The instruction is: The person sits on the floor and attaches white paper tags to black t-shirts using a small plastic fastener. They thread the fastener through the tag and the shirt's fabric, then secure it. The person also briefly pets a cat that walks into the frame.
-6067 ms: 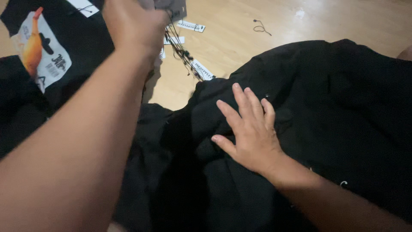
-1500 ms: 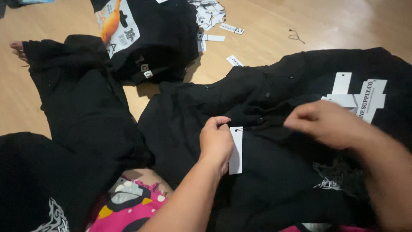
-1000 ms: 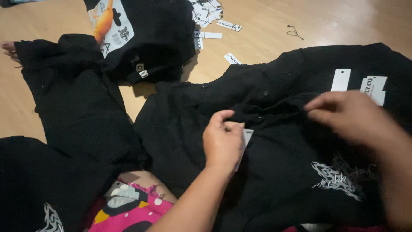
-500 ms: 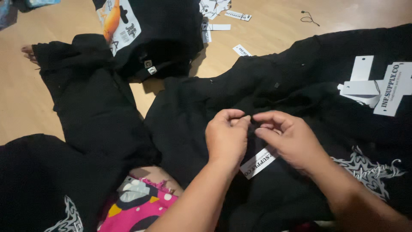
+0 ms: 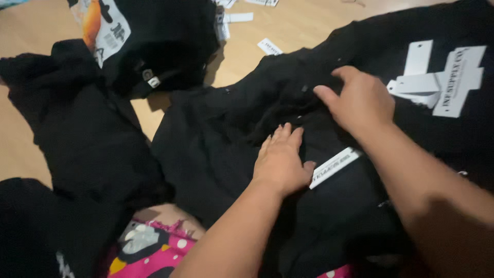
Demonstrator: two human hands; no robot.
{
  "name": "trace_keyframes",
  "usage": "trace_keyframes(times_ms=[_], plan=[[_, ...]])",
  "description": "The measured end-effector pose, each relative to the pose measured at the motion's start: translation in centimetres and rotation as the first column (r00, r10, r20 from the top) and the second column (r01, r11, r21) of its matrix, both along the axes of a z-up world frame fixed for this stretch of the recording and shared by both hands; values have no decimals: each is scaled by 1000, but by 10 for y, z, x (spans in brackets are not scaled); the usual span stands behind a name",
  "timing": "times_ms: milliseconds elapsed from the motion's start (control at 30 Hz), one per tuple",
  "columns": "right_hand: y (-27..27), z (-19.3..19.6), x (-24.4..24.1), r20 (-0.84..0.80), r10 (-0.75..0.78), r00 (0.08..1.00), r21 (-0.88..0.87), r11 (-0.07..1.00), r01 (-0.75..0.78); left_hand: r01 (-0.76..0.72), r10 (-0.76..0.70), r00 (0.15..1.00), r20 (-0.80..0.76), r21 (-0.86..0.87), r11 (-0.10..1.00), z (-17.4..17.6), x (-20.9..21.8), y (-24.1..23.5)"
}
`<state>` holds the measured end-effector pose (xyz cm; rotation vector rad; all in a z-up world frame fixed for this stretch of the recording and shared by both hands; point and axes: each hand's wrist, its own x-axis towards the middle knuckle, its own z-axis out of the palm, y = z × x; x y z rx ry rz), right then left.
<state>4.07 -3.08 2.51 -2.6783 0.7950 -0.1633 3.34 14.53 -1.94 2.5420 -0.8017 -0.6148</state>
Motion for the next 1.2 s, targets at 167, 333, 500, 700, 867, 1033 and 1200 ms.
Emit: trace_keyframes(times_ms=[167,333,500,700,867,1033,1200], plan=[[-17,-24,7,220,-46,975,103,994,24,-46,44,998,50,40,998,18,17,1],[-24,-31,-28,363,22,931,111,992,-67,110,52,627,777,-154,982,18,55,-13],[-8,-19,-33,232,53,971,223,969,-106,257,-293,816,499,141,956,54,84,-57],[-14,18,-43,-199,-96,975,125,985,122,219,-290,696,657,189,957,12,112,-67],[-41,-5,-65,130,-6,992,119,993,-10,224,-193,746,638,33,974,20,118,-55],[-51,-9,-67,44,2,999,-7,1000,-1,302,-237,560,794,71,951,14,126,-49],[-71,-10,-76,141,-124,982,103,988,110,94,-34,851,524,-89,992,39,131,-46]])
